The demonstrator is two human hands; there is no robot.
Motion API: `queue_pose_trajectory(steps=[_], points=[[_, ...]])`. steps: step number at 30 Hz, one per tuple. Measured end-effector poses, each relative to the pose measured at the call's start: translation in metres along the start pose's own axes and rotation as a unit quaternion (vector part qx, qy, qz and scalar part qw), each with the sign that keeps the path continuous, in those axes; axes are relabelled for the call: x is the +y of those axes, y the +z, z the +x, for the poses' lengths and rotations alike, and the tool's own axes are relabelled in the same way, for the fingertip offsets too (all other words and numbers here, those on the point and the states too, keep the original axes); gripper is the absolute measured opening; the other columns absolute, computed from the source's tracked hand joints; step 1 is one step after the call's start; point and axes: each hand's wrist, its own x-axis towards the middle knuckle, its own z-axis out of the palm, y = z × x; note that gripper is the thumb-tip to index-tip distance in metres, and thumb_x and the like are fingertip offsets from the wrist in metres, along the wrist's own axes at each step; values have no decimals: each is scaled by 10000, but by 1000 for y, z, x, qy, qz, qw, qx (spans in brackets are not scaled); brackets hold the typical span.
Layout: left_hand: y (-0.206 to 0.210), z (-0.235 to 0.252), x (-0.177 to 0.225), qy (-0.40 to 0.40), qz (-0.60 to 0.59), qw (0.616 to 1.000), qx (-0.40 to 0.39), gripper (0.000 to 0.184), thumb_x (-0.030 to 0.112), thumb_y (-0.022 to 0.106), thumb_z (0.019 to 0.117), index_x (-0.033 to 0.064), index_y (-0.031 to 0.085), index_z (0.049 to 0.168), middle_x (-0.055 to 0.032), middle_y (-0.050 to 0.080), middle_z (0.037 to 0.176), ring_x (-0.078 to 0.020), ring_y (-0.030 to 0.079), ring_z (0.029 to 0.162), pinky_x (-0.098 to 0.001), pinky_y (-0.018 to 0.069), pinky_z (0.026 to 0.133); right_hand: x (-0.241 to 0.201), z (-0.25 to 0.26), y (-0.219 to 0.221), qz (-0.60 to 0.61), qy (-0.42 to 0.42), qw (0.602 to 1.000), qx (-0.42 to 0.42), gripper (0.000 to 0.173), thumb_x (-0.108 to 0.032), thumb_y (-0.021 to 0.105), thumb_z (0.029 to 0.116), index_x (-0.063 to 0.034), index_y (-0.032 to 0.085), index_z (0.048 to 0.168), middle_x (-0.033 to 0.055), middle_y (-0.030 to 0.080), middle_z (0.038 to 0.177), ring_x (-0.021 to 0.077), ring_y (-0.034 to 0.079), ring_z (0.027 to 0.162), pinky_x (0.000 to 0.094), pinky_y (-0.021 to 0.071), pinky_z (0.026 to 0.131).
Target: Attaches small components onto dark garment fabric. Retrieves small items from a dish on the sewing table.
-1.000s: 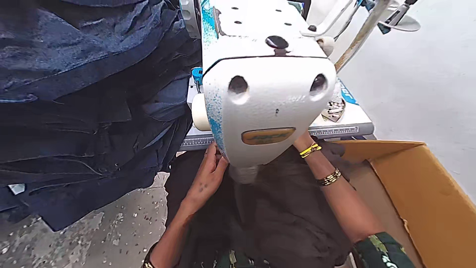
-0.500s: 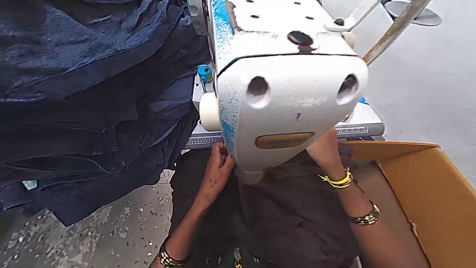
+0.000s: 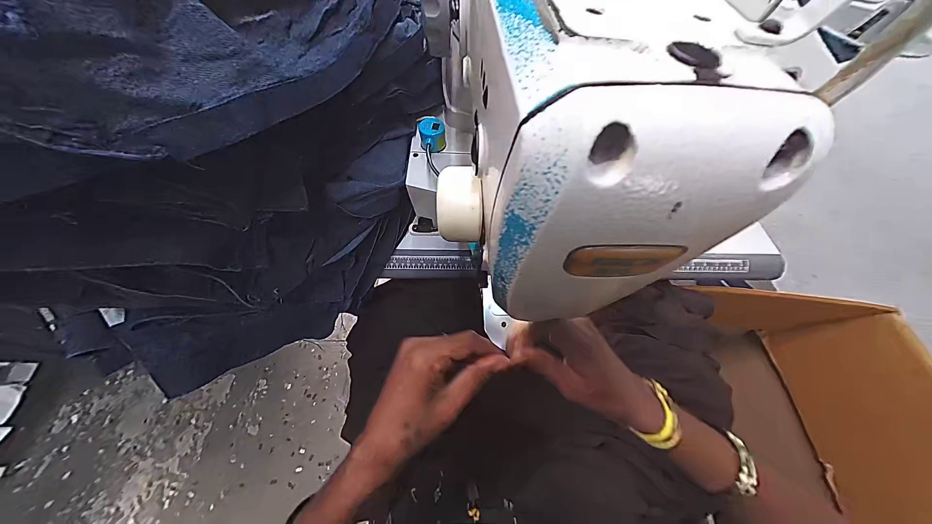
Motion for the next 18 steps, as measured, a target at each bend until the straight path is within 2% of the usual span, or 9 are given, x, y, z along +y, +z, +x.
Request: queue_pose_trajectory(steps=[1, 2, 3, 6, 8, 11, 13, 15, 18], points=[[-13, -1, -3, -23, 13, 999, 18, 254, 281, 612, 1026, 78, 749, 959, 56, 744, 909, 72, 657, 843, -125, 545, 784, -6, -7, -1, 42, 38, 998, -20, 308, -357, 563, 1052, -50, 561, 1032, 40, 638, 858, 54, 618, 834, 186, 506, 796], [-28, -3, -9, -58, 39, 997, 41, 249, 291, 614, 1018, 96, 755, 955, 83, 740, 922, 83, 652, 857, -129, 543, 802, -8, -11, -3, 45, 78, 996, -10, 303, -325, 603, 1033, -25, 571, 1044, 42, 643, 834, 57, 610, 788, 205, 500, 757], [-41, -6, -17, -100, 74, 990, 67, 248, 307, 618, 1002, 111, 759, 943, 102, 731, 908, 96, 640, 832, -125, 534, 778, -4, -13, -8, 22, 116, 993, 3, 306, -293, 628, 1013, 7, 593, 1066, 36, 657, 824, 39, 617, 761, 200, 516, 734], [-66, -17, -49, -197, 170, 959, 109, 292, 383, 616, 971, 130, 759, 941, 95, 712, 860, 88, 603, 744, -159, 492, 701, 16, -6, -12, -48, 202, 978, 14, 289, -310, 643, 976, -29, 604, 1032, -8, 637, 805, -3, 606, 741, 189, 509, 692], [-74, -25, -61, -226, 197, 947, 114, 316, 396, 612, 968, 115, 754, 952, 63, 701, 832, 54, 597, 720, -209, 482, 691, 19, 3, -4, -62, 252, 965, 20, 381, -367, 708, 910, -7, 659, 1026, 31, 652, 783, 97, 622, 738, 322, 504, 679], [-76, -30, -64, -247, 194, 942, 115, 306, 388, 618, 968, 114, 754, 949, 65, 695, 843, 57, 591, 737, -204, 479, 701, 17, 16, -1, -69, 292, 954, 18, 425, -364, 746, 859, 14, 680, 1041, 65, 673, 806, 154, 643, 769, 389, 518, 713], [-69, -32, -67, -246, 187, 944, 112, 304, 372, 622, 971, 98, 752, 953, 47, 700, 848, 40, 592, 738, -229, 476, 708, 16, 14, -2, -55, 286, 956, 22, 388, -337, 754, 855, 16, 674, 995, 50, 651, 782, 116, 610, 741, 343, 497, 693], [-64, -25, -67, -227, 184, 949, 121, 298, 362, 621, 972, 95, 751, 949, 54, 696, 843, 57, 587, 730, -199, 476, 696, 20, 12, -12, -7, 260, 965, 16, 304, -252, 739, 877, 6, 647, 1009, -26, 620, 807, -35, 555, 747, 164, 469, 711], [-57, -14, -58, -188, 179, 957, 131, 292, 358, 616, 973, 109, 765, 934, 63, 718, 864, 78, 605, 754, -173, 486, 713, 32, 1, -25, 18, 258, 965, 33, 231, -217, 693, 927, -31, 594, 1021, -100, 568, 761, -98, 512, 690, 116, 447, 677]])
